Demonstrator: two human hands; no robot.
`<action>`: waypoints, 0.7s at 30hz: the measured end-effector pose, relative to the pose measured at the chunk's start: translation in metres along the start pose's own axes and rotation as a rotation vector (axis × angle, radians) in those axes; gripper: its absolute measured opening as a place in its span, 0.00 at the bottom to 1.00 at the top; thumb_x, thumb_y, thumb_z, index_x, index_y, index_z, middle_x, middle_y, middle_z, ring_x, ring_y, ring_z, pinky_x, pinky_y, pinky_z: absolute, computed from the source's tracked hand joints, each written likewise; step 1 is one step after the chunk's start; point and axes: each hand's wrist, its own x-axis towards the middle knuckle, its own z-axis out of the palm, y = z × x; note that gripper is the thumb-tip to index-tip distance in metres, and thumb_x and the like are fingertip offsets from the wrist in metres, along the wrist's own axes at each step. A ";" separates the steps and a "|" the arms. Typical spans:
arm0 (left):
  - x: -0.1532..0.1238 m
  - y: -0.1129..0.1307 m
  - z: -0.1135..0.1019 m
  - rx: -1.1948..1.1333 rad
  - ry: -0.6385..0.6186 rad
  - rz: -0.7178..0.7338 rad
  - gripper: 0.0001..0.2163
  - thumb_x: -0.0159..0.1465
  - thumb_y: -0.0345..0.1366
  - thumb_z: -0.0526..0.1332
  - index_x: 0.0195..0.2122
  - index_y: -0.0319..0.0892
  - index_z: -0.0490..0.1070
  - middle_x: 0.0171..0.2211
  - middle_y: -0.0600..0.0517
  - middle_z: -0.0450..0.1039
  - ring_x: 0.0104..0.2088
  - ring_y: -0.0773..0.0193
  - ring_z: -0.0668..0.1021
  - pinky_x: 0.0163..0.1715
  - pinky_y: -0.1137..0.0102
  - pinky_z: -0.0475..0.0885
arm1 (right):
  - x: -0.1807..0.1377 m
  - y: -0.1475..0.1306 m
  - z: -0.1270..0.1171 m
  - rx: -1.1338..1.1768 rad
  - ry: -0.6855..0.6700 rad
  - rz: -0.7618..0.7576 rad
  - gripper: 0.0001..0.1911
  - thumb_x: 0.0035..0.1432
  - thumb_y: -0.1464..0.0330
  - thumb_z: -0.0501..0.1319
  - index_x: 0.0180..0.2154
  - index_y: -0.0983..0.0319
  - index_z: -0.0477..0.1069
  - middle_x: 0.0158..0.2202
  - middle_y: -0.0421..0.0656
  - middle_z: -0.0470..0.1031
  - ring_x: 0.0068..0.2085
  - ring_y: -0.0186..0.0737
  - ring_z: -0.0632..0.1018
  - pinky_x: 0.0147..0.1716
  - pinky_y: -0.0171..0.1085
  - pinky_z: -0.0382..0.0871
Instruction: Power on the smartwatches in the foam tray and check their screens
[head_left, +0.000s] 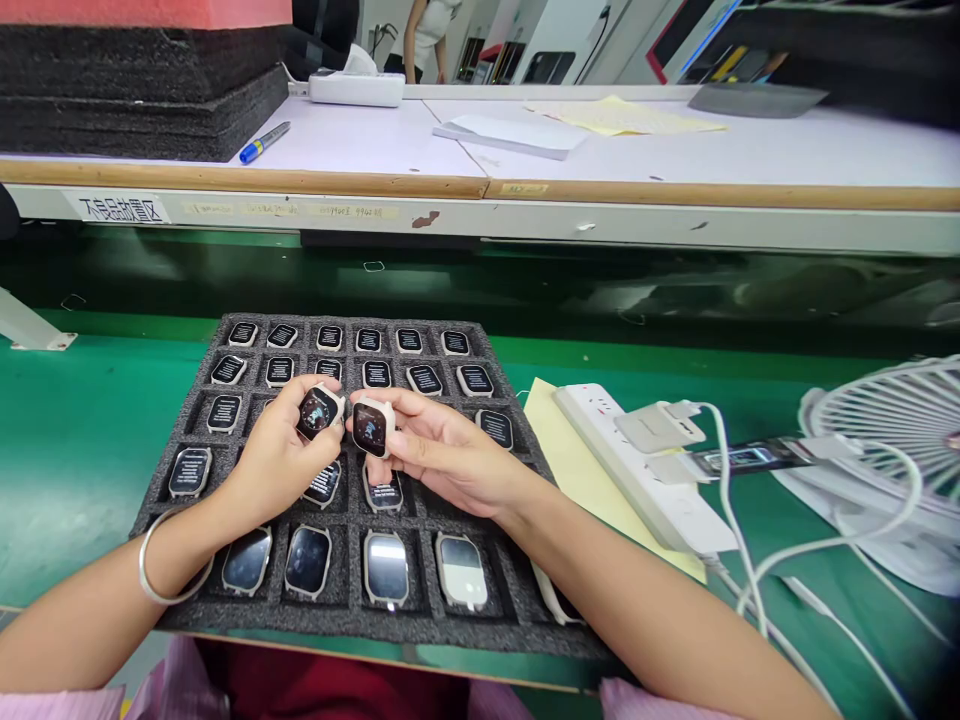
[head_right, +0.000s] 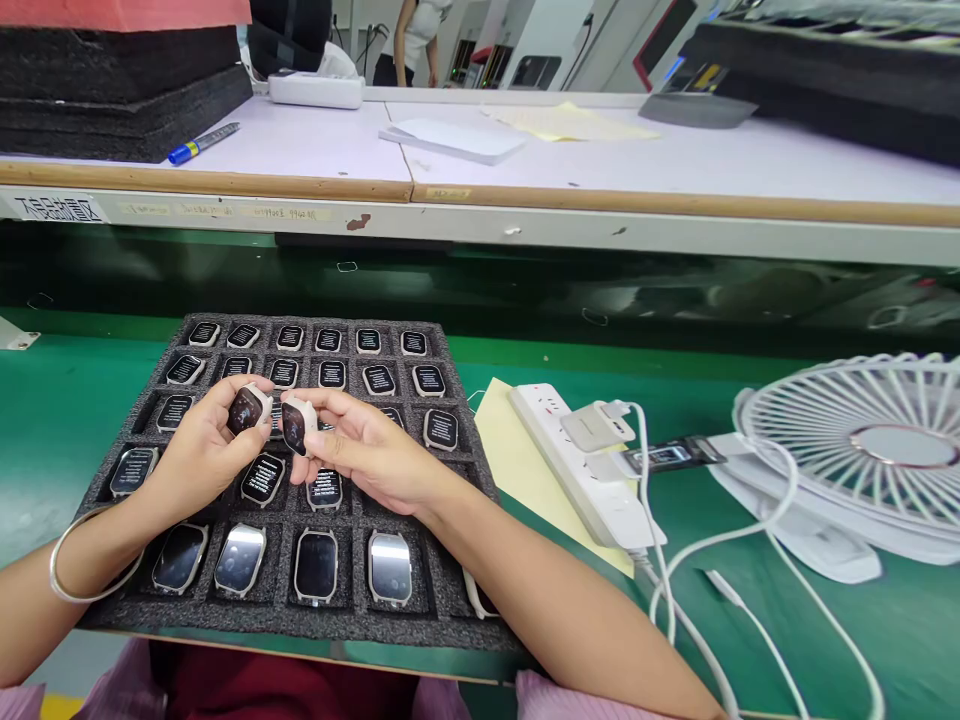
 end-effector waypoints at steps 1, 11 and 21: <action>0.000 0.000 0.000 0.002 -0.003 0.003 0.16 0.57 0.36 0.60 0.47 0.39 0.67 0.42 0.47 0.74 0.43 0.60 0.76 0.47 0.64 0.69 | 0.000 0.000 0.000 -0.006 0.001 0.001 0.23 0.57 0.64 0.71 0.53 0.60 0.70 0.38 0.40 0.76 0.33 0.34 0.80 0.35 0.35 0.74; 0.000 0.000 0.000 -0.014 -0.006 0.005 0.17 0.57 0.36 0.61 0.48 0.40 0.67 0.43 0.48 0.74 0.43 0.61 0.76 0.47 0.65 0.70 | 0.000 -0.001 0.000 0.015 0.019 0.010 0.24 0.56 0.64 0.72 0.52 0.60 0.71 0.37 0.40 0.76 0.32 0.34 0.80 0.35 0.34 0.74; 0.001 0.000 0.000 -0.014 -0.010 0.008 0.16 0.56 0.35 0.62 0.47 0.41 0.67 0.43 0.48 0.75 0.43 0.60 0.77 0.45 0.65 0.71 | 0.001 -0.001 0.000 0.020 0.022 0.018 0.24 0.57 0.64 0.71 0.54 0.60 0.71 0.36 0.40 0.76 0.33 0.33 0.80 0.35 0.33 0.74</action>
